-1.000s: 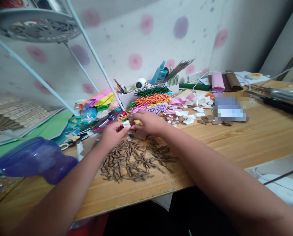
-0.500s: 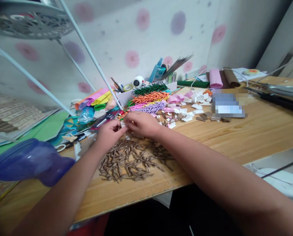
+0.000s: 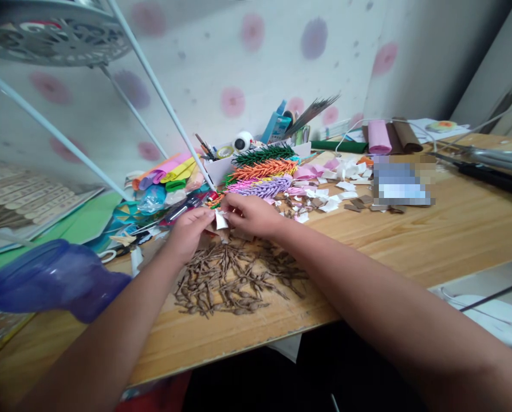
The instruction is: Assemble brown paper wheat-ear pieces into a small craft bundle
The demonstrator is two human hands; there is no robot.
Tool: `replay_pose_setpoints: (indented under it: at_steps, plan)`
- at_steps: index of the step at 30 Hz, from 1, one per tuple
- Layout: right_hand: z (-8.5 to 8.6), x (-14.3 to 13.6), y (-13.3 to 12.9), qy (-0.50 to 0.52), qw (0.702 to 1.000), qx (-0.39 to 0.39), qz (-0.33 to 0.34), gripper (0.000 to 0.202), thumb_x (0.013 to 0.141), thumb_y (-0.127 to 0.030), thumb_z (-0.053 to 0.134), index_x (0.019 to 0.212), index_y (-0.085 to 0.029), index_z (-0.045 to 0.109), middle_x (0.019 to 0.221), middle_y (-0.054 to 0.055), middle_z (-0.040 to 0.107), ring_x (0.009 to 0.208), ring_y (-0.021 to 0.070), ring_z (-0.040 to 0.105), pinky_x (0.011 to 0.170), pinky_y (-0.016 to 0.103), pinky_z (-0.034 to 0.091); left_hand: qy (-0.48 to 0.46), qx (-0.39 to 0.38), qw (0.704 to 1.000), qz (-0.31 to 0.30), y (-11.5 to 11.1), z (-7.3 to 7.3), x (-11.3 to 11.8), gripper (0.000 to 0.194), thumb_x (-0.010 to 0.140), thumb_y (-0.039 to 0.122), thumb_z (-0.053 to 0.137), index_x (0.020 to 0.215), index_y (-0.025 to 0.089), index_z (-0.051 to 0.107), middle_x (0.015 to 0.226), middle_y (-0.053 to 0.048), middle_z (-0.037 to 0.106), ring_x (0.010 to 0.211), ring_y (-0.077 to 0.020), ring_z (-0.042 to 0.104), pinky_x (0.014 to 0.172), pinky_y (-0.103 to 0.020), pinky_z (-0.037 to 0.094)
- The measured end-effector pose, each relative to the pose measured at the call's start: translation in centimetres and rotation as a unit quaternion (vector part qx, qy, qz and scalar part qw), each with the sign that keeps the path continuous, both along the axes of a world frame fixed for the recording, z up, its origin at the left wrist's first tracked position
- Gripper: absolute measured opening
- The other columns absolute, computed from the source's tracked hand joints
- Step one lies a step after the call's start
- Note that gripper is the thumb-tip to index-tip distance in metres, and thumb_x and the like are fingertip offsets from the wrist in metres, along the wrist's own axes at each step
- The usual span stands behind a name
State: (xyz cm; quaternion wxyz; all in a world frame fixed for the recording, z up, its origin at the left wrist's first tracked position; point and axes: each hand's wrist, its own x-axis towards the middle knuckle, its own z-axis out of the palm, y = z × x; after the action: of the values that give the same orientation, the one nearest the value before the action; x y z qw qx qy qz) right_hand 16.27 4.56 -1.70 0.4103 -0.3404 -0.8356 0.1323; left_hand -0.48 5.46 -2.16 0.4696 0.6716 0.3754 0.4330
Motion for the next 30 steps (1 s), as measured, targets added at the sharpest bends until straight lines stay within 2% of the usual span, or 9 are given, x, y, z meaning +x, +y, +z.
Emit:
replay_pose_setpoints:
  at_steps: [6, 11, 16, 18, 21, 23, 25, 27, 30]
  plan:
    - [0.0, 0.1, 0.0, -0.055, 0.997, 0.022, 0.041, 0.007, 0.071, -0.016, 0.045, 0.076, -0.015, 0.049, 0.068, 0.001, 0.053, 0.059, 0.0084, 0.045, 0.056, 0.02, 0.033, 0.01, -0.044, 0.999, -0.01, -0.1, 0.1, 0.0, 0.025, 0.066, 0.039, 0.057, 0.063, 0.014, 0.058, 0.053, 0.001, 0.058, 0.047, -0.0092, 0.052, 0.046, -0.019, 0.04]
    - [0.0, 0.3, 0.3, -0.053, 0.997, 0.01, 0.055, 0.006, 0.073, -0.017, 0.044, 0.077, -0.015, 0.048, 0.073, 0.002, 0.054, 0.063, 0.0092, 0.046, 0.058, 0.021, 0.035, 0.006, -0.057, 0.998, 0.027, 0.1, 0.0, 0.0, 0.019, 0.062, 0.032, 0.059, 0.059, 0.014, 0.056, 0.049, 0.003, 0.054, 0.043, -0.0078, 0.049, 0.042, -0.018, 0.038]
    - [0.1, 0.6, 0.4, -0.023, 0.997, -0.004, 0.067, 0.005, 0.072, -0.015, 0.043, 0.075, -0.015, 0.047, 0.075, 0.002, 0.053, 0.065, 0.0093, 0.047, 0.06, 0.021, 0.037, -0.032, -0.03, 0.995, 0.09, 0.5, 0.1, -0.1, 0.018, 0.063, 0.032, 0.058, 0.062, 0.014, 0.056, 0.052, 0.002, 0.056, 0.046, -0.0084, 0.051, 0.044, -0.018, 0.04]
    - [0.1, 0.8, 0.5, -0.015, 0.999, -0.005, 0.042, 0.005, 0.07, -0.014, 0.043, 0.074, -0.015, 0.046, 0.071, 0.001, 0.052, 0.063, 0.0091, 0.046, 0.059, 0.02, 0.037, -0.059, -0.027, 0.991, 0.117, 0.6, 0.2, -0.2, 0.019, 0.062, 0.032, 0.059, 0.062, 0.014, 0.055, 0.053, 0.002, 0.056, 0.047, -0.0089, 0.052, 0.045, -0.018, 0.041]
    - [0.1, 1.7, 1.2, -0.031, 0.999, -0.003, -0.044, 0.011, 0.066, -0.011, 0.042, 0.075, -0.016, 0.047, 0.067, -0.001, 0.05, 0.06, 0.0093, 0.044, 0.055, 0.02, 0.035, -0.085, -0.019, 0.988, 0.128, 0.8, 0.2, -0.4, 0.021, 0.061, 0.034, 0.06, 0.064, 0.014, 0.056, 0.056, 0.002, 0.057, 0.049, -0.009, 0.053, 0.048, -0.02, 0.043]
    - [0.1, 2.7, 1.8, -0.079, 0.99, -0.023, -0.114, 0.015, 0.066, -0.013, 0.042, 0.079, -0.016, 0.05, 0.067, 0.0, 0.051, 0.06, 0.0107, 0.045, 0.055, 0.021, 0.035, -0.084, -0.016, 0.988, 0.13, 0.9, 0.2, -0.5, 0.022, 0.061, 0.035, 0.061, 0.065, 0.014, 0.056, 0.057, 0.002, 0.057, 0.049, -0.0086, 0.052, 0.049, -0.019, 0.043]
    - [0.1, 3.5, 2.3, -0.149, 0.977, -0.042, -0.148, 0.019, 0.07, -0.022, 0.045, 0.086, -0.017, 0.052, 0.073, 0.003, 0.054, 0.066, 0.0143, 0.049, 0.059, 0.025, 0.037, -0.07, -0.013, 0.988, 0.135, 0.9, 0.1, -0.5, 0.024, 0.061, 0.037, 0.061, 0.065, 0.014, 0.057, 0.058, 0.002, 0.057, 0.048, -0.0081, 0.051, 0.047, -0.018, 0.042]
    - [0.1, 3.8, 2.4, -0.187, 0.974, -0.028, -0.128, 0.033, 0.071, -0.036, 0.049, 0.098, -0.018, 0.051, 0.09, 0.007, 0.055, 0.08, 0.0191, 0.05, 0.068, 0.03, 0.038, -0.047, -0.002, 0.99, 0.132, 1.0, -0.2, -0.5, 0.025, 0.061, 0.039, 0.06, 0.066, 0.015, 0.057, 0.059, 0.002, 0.058, 0.049, -0.0083, 0.051, 0.047, -0.018, 0.041]
    - [0.2, 2.9, 1.6, -0.155, 0.987, 0.034, -0.033, 0.05, 0.07, -0.044, 0.051, 0.111, -0.016, 0.043, 0.107, 0.011, 0.05, 0.096, 0.0203, 0.046, 0.077, 0.032, 0.037, 0.003, 0.037, 0.993, 0.112, 1.0, -0.5, -0.5, 0.026, 0.064, 0.041, 0.058, 0.068, 0.015, 0.058, 0.062, 0.001, 0.058, 0.056, -0.0103, 0.053, 0.054, -0.021, 0.043]
